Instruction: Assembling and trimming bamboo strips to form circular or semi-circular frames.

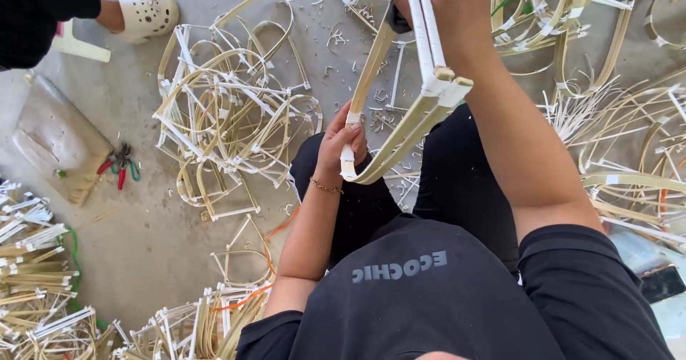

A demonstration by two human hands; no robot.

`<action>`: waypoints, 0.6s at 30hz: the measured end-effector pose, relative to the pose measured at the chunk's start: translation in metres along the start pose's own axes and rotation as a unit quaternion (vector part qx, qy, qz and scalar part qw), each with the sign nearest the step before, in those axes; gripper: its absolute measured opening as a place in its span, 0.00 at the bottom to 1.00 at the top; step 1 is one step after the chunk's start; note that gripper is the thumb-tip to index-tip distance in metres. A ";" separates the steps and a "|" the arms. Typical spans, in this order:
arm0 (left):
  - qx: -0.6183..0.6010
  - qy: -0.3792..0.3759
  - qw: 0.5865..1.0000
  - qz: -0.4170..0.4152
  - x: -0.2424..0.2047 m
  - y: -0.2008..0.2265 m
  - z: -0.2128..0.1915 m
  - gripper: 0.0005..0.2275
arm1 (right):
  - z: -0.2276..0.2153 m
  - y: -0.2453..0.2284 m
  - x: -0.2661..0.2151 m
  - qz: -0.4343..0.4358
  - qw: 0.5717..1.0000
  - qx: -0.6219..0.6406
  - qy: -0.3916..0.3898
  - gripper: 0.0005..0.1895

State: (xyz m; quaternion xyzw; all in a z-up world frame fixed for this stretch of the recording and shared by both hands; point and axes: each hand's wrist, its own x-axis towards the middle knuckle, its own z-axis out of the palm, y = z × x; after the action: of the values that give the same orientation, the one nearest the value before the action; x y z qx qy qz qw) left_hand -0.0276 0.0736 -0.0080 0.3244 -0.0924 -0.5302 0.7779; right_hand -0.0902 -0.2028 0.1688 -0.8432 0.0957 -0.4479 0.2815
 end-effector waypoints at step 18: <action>0.018 -0.016 1.000 0.015 -0.001 -0.005 0.009 0.25 | -0.009 -0.021 0.011 -0.094 0.993 -0.061 -0.028 0.13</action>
State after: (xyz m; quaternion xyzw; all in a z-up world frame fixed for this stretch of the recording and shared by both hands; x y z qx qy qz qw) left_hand -0.0359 0.0700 -0.0038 0.3282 -0.1197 -0.5219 0.7782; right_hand -0.0929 -0.1932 0.1918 -0.8761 0.0350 -0.4421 0.1889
